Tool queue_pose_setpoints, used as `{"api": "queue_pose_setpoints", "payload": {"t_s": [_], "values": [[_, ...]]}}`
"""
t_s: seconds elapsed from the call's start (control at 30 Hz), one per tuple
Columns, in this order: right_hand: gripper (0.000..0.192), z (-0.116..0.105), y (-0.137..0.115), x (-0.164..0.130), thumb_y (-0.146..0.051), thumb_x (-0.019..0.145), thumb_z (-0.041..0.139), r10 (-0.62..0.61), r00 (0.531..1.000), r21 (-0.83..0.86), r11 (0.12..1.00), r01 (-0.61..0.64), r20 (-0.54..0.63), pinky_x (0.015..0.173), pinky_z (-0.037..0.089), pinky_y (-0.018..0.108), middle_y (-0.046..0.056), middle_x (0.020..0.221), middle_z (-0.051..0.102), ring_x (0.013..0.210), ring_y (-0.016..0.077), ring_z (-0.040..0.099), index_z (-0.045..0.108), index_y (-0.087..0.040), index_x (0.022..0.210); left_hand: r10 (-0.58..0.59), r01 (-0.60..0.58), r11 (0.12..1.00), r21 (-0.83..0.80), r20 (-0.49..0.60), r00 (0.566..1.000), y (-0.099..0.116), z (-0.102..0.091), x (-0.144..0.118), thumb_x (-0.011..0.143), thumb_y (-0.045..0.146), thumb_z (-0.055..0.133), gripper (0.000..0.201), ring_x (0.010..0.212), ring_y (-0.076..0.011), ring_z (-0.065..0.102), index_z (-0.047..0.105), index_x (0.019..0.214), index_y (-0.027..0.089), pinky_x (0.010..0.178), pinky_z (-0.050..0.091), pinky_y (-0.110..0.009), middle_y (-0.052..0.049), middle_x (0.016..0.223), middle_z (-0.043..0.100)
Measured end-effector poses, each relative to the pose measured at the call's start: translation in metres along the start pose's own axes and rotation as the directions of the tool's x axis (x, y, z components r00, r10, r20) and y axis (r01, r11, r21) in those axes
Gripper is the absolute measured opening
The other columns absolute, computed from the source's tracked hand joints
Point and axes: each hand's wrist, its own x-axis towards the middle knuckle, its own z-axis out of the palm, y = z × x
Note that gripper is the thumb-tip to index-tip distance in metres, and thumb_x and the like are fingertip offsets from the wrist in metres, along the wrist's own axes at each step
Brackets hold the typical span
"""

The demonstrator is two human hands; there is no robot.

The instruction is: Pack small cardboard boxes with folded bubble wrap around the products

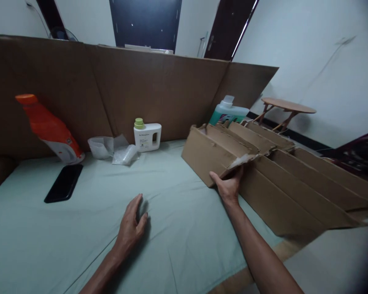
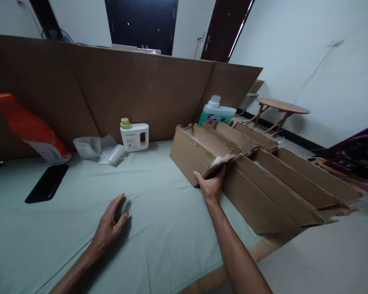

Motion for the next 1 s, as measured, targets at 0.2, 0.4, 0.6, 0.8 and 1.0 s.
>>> {"api": "queue_pose_setpoints", "payload": {"t_s": [0.2,0.4,0.6,0.8,1.0], "values": [[0.089,-0.022,0.007,-0.036,-0.052,0.078,0.068,0.030,0.999,-0.070,0.997,-0.029,0.012,0.102,0.048,0.050,0.026,0.142,0.048,0.127,0.0341,0.053,0.035,-0.007,0.148,0.094,-0.094,0.992,0.079,0.011,0.996,-0.003,0.002,-0.002,0.093,0.023,0.048,0.048,0.136,-0.0311,0.052,0.051,0.140,0.016,0.108,0.049,-0.053,-0.018,0.145,0.054],[0.051,-0.026,-0.006,-0.053,-0.044,0.085,0.057,-0.150,0.933,-0.115,0.974,0.197,0.327,0.101,0.049,0.047,0.015,0.128,0.061,0.116,0.0288,0.060,0.059,-0.019,0.129,0.131,-0.134,0.981,0.138,0.032,0.991,0.002,0.004,-0.002,0.090,0.017,0.049,0.049,0.134,-0.0307,0.052,0.053,0.138,0.016,0.108,0.048,-0.053,-0.019,0.145,0.053],[0.050,-0.006,0.008,-0.040,-0.058,0.083,0.052,-0.150,0.860,-0.212,0.935,0.284,0.487,0.083,0.055,0.050,0.014,0.121,0.068,0.101,0.0342,0.067,0.065,-0.025,0.118,0.148,-0.171,0.953,0.249,0.109,0.983,0.013,0.003,0.010,0.080,0.013,0.056,0.051,0.133,-0.0306,0.052,0.058,0.131,0.014,0.109,0.048,-0.049,-0.021,0.144,0.053],[0.043,0.074,-0.036,-0.106,-0.053,0.085,0.052,-0.471,0.475,0.186,0.827,0.530,0.743,0.089,0.054,0.056,0.014,0.126,0.069,0.114,0.0373,0.065,0.073,-0.025,0.111,0.212,-0.277,0.877,0.391,0.202,0.956,0.033,-0.004,0.010,0.085,0.022,0.056,0.033,0.130,-0.0339,0.053,0.065,0.115,0.011,0.109,0.045,-0.048,-0.023,0.131,0.062],[0.037,0.166,-0.142,-0.166,-0.037,0.090,0.052,-0.671,0.144,0.493,0.657,0.570,0.727,0.101,0.051,0.052,0.012,0.135,0.066,0.123,0.0315,0.061,0.073,-0.024,0.117,0.253,-0.465,0.813,0.350,0.507,0.824,0.033,-0.080,-0.052,0.088,0.037,0.061,0.044,0.138,-0.0347,0.048,0.063,0.128,0.018,0.110,0.043,-0.048,-0.017,0.144,0.056]]}}
